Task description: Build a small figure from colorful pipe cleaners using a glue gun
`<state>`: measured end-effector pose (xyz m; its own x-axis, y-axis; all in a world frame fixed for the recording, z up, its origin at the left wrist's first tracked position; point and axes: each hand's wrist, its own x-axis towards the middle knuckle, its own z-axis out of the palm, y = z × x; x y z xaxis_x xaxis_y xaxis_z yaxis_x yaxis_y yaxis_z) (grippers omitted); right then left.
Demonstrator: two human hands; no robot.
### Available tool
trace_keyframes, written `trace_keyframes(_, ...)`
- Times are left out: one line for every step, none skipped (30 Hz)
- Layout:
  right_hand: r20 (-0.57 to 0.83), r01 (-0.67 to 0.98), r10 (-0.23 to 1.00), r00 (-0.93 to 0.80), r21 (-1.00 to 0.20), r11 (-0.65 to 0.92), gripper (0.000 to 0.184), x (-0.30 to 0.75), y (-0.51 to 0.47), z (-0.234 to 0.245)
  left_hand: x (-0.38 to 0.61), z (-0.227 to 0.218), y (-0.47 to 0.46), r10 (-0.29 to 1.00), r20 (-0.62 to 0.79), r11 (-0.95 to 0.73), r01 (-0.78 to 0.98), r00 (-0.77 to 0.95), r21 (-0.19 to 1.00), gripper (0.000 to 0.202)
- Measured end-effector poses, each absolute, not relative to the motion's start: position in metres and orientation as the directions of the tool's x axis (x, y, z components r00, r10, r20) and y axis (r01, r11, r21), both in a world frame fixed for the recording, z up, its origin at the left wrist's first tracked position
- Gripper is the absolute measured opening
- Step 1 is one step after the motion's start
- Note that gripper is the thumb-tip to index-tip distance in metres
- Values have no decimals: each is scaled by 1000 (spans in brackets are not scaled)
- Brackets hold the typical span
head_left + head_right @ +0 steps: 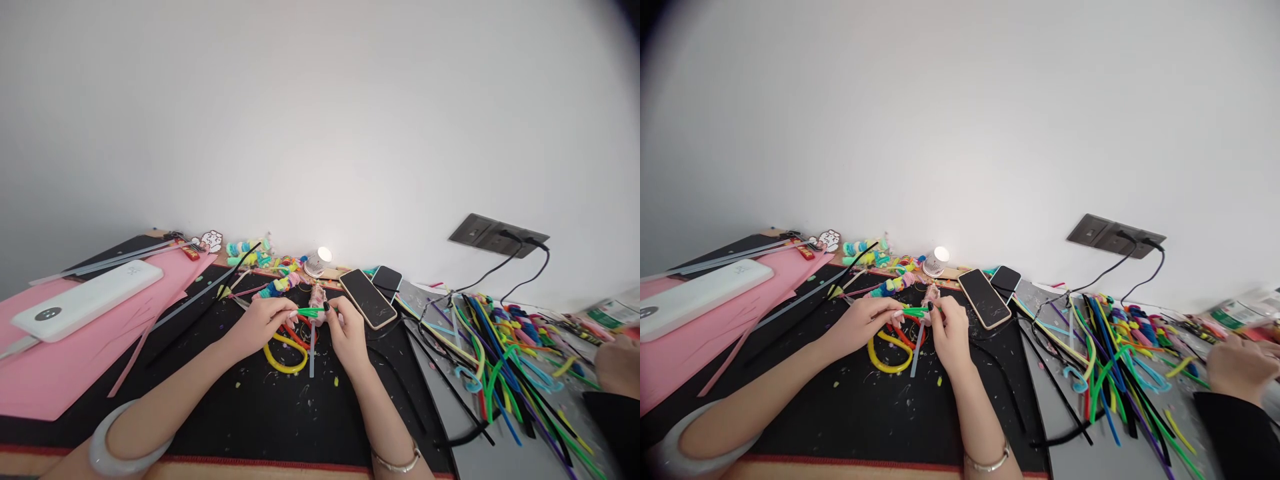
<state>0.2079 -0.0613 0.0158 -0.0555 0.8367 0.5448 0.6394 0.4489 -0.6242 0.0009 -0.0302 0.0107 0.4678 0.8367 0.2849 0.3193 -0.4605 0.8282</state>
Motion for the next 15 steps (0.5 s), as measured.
trace_keyframes(533,634,844,-57,-634,443,27,208,-62,16,1,12,-30,844,278,-446,312,459,838,23)
trace_keyframes(522,627,851,-59,-644,438,27,207,-62,17,1,13,-31,851,269,-430,305,451,850,23)
trace_keyframes(513,622,856,-57,-653,433,27,207,-62,18,2,14,-31,859,258,-411,295,442,862,23)
trace_keyframes(508,618,860,-55,-659,429,27,207,-63,18,2,15,-31,868,244,-388,284,432,877,23)
trace_keyframes(506,616,861,-53,-662,427,27,207,-63,19,2,16,-31,879,227,-360,271,419,893,23)
trace_keyframes(508,615,859,-53,-661,429,26,206,-63,20,3,17,-32,890,209,-330,255,405,909,23)
trace_keyframes(512,614,857,-54,-660,433,26,206,-63,20,3,17,-32,900,189,-298,237,393,925,22)
trace_keyframes(514,612,856,-54,-660,435,26,206,-63,21,4,18,-32,909,168,-265,219,381,939,22)
trace_keyframes(514,609,856,-56,-662,437,26,205,-63,21,4,18,-32,916,147,-234,200,373,951,22)
trace_keyframes(513,605,856,-61,-664,440,26,205,-63,21,4,18,-31,921,129,-207,182,368,961,22)
trace_keyframes(512,602,856,-67,-664,444,26,205,-62,21,4,18,-31,924,113,-184,164,366,969,22)
trace_keyframes(513,604,855,-74,-659,447,26,206,-62,21,4,17,-30,926,100,-163,146,365,976,23)
trace_keyframes(518,612,852,-79,-650,451,25,206,-62,20,4,16,-29,928,89,-145,128,363,981,23)
trace_keyframes(525,622,847,-83,-637,456,25,207,-61,19,4,16,-29,928,81,-129,111,363,985,24)
trace_keyframes(532,628,842,-87,-627,461,24,207,-61,18,3,15,-28,929,73,-115,97,363,989,25)
